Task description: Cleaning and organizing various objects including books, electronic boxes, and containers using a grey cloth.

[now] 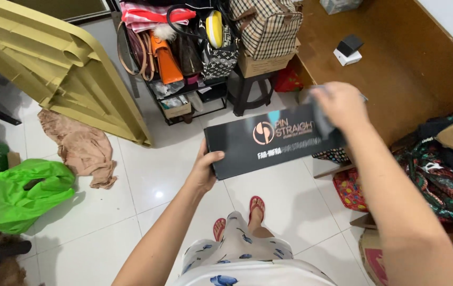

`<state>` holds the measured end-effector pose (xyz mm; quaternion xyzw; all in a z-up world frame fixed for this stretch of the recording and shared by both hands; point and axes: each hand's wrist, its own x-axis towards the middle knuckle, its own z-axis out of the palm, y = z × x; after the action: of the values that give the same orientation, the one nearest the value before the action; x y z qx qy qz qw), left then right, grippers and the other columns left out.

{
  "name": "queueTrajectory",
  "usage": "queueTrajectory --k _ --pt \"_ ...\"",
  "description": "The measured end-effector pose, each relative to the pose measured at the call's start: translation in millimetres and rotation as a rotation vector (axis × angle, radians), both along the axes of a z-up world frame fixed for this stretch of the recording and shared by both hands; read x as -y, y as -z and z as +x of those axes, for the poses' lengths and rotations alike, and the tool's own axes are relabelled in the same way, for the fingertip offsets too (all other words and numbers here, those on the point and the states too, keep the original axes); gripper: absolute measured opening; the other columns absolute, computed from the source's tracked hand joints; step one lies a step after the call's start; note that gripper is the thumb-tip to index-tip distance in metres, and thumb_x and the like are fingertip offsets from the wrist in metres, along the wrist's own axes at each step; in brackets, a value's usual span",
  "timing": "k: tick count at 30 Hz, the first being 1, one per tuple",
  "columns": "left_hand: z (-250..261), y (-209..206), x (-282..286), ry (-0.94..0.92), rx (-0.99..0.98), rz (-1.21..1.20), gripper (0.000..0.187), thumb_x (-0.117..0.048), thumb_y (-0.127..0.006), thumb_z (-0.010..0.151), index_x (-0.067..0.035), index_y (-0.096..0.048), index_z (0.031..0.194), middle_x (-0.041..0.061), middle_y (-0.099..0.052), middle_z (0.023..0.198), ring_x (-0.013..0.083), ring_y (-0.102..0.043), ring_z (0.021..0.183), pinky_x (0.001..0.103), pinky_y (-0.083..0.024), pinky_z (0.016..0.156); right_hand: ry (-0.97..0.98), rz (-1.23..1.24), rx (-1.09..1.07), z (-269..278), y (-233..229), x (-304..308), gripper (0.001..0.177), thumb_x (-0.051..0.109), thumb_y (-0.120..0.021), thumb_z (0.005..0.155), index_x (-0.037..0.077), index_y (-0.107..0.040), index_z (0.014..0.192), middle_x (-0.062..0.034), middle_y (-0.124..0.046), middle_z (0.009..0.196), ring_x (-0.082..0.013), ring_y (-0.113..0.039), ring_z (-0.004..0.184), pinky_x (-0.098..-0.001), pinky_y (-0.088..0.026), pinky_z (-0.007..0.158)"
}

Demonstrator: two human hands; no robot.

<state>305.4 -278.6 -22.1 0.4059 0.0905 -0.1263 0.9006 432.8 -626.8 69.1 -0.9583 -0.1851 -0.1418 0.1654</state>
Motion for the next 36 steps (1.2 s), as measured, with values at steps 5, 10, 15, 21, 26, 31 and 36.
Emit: queueTrajectory --k 5,10,15,21,26,31,36 --pt "0 18 7 0.053 -0.005 -0.037 0.083 -0.015 -0.069 0.069 -0.017 -0.041 0.147 0.01 -0.059 0.13 0.0263 -0.062 0.119 0.042 -0.057 0.096 0.228 0.016 0.073 -3 25 12 0.034 0.039 -0.061 0.103 0.009 -0.079 0.103 -0.0181 -0.073 0.103 -0.0395 -0.065 0.1 -0.0538 -0.048 0.09" --pt "10 23 34 0.065 -0.052 -0.029 0.078 -0.016 -0.069 0.071 -0.017 -0.043 0.145 0.009 -0.061 0.125 0.0259 -0.061 0.117 0.045 -0.056 0.096 -0.025 -0.086 0.225 -71 53 -119 0.036 0.03 -0.065 0.097 0.014 -0.065 0.129 -0.0128 -0.057 0.14 -0.0371 -0.047 0.135 -0.0599 -0.029 0.116" --pt "11 47 47 0.069 -0.102 -0.061 0.075 -0.018 -0.066 0.073 -0.022 -0.044 0.145 0.005 -0.063 0.126 0.0228 -0.062 0.119 0.043 -0.052 0.1 -0.044 -0.004 0.088 -120 60 -157 0.062 0.035 -0.063 0.098 0.017 -0.047 0.155 -0.0137 -0.038 0.165 -0.0425 -0.031 0.151 -0.0625 -0.018 0.121" --pt "10 51 29 -0.02 -0.171 -0.134 0.071 -0.017 -0.065 0.072 -0.018 -0.046 0.14 0.005 -0.062 0.126 0.0232 -0.063 0.118 0.044 -0.055 0.101 0.185 -0.135 0.071 -78 61 -53 0.067 0.043 -0.064 0.092 0.02 -0.049 0.153 -0.0199 -0.039 0.161 -0.0468 -0.032 0.147 -0.0679 -0.017 0.116" --pt "14 68 34 -0.018 -0.316 -0.361 0.058 -0.022 -0.07 0.077 -0.003 -0.058 0.129 0.015 -0.068 0.121 0.0303 -0.066 0.113 0.046 -0.055 0.102 0.162 -0.118 0.309 -57 63 -41 0.047 0.028 -0.06 0.098 0.008 -0.06 0.141 -0.0203 -0.054 0.15 -0.0462 -0.042 0.144 -0.0687 -0.017 0.12" --pt "16 45 50 0.059 -0.322 -0.455 0.053 -0.032 -0.057 0.083 -0.005 -0.062 0.129 0.013 -0.07 0.125 0.0291 -0.066 0.116 0.043 -0.054 0.101 -0.188 0.028 0.284 -123 98 -149 0.05 0.028 -0.067 0.084 0.009 -0.065 0.13 -0.0157 -0.059 0.14 -0.0391 -0.047 0.135 -0.0631 -0.022 0.12" --pt "25 50 42 0.062 -0.252 -0.378 0.054 -0.046 -0.046 0.097 -0.009 -0.059 0.134 0.011 -0.066 0.128 0.0296 -0.064 0.116 0.047 -0.048 0.104 -0.375 -0.079 0.479 -118 141 -134 0.057 0.028 -0.072 0.088 0.027 -0.062 0.144 -0.0071 -0.045 0.159 -0.0312 -0.036 0.149 -0.0551 -0.02 0.121"
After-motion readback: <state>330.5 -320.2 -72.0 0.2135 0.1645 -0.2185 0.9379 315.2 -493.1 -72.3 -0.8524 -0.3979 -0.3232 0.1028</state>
